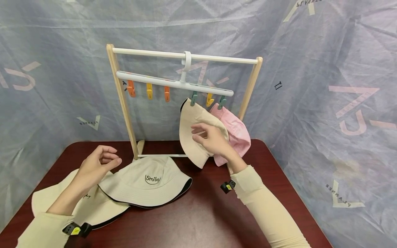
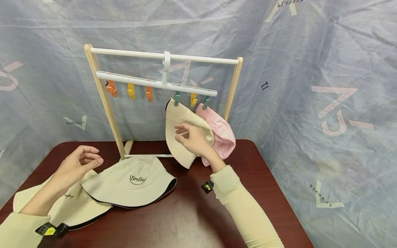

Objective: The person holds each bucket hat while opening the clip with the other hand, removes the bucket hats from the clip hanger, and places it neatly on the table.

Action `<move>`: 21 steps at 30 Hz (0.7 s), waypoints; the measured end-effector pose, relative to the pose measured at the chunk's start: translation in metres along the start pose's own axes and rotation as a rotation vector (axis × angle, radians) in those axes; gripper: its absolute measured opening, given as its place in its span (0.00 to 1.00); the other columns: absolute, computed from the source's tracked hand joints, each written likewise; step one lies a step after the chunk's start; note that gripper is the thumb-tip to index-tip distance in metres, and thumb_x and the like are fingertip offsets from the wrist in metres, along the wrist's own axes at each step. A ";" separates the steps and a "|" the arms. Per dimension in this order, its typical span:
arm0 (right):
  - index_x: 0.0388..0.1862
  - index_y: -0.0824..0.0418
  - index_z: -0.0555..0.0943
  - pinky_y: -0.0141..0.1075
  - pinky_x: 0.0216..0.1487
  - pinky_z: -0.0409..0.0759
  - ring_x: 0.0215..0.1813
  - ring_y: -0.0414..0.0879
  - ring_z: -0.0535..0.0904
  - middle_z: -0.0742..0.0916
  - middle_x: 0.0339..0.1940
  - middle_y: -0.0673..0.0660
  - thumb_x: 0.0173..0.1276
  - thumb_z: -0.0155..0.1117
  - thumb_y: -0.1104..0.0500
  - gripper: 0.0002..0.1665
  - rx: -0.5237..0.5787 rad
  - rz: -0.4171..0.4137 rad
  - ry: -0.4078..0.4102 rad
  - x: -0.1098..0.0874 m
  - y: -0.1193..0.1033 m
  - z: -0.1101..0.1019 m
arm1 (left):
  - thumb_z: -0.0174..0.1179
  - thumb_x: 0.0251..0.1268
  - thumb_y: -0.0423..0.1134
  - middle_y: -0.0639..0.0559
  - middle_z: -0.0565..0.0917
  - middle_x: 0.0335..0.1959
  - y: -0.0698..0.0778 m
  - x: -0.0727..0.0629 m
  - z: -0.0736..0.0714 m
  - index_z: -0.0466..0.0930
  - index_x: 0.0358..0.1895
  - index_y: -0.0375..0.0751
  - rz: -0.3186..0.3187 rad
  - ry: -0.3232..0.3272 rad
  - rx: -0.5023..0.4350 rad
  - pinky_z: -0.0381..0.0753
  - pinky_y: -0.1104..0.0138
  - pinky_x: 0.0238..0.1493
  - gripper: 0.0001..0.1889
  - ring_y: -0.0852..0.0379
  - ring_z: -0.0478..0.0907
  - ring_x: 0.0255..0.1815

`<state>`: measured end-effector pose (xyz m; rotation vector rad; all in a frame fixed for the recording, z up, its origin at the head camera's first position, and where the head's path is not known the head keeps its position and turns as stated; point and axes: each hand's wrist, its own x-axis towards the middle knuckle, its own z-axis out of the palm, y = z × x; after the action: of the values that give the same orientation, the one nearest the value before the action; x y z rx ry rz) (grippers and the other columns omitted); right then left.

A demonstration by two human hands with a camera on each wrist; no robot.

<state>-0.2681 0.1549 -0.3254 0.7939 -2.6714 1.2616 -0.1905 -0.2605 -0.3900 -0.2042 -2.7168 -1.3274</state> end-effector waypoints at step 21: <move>0.70 0.67 0.79 0.50 0.65 0.83 0.59 0.59 0.87 0.88 0.59 0.65 0.78 0.66 0.64 0.24 0.043 -0.055 0.170 0.000 -0.007 -0.042 | 0.65 0.79 0.46 0.45 0.81 0.59 0.050 0.051 0.023 0.73 0.66 0.41 0.200 0.025 -0.110 0.77 0.78 0.53 0.22 0.58 0.79 0.56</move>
<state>-0.2703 0.1823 -0.2926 0.7238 -2.4808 1.3143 -0.2333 -0.2087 -0.3571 -0.4530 -2.5267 -1.4098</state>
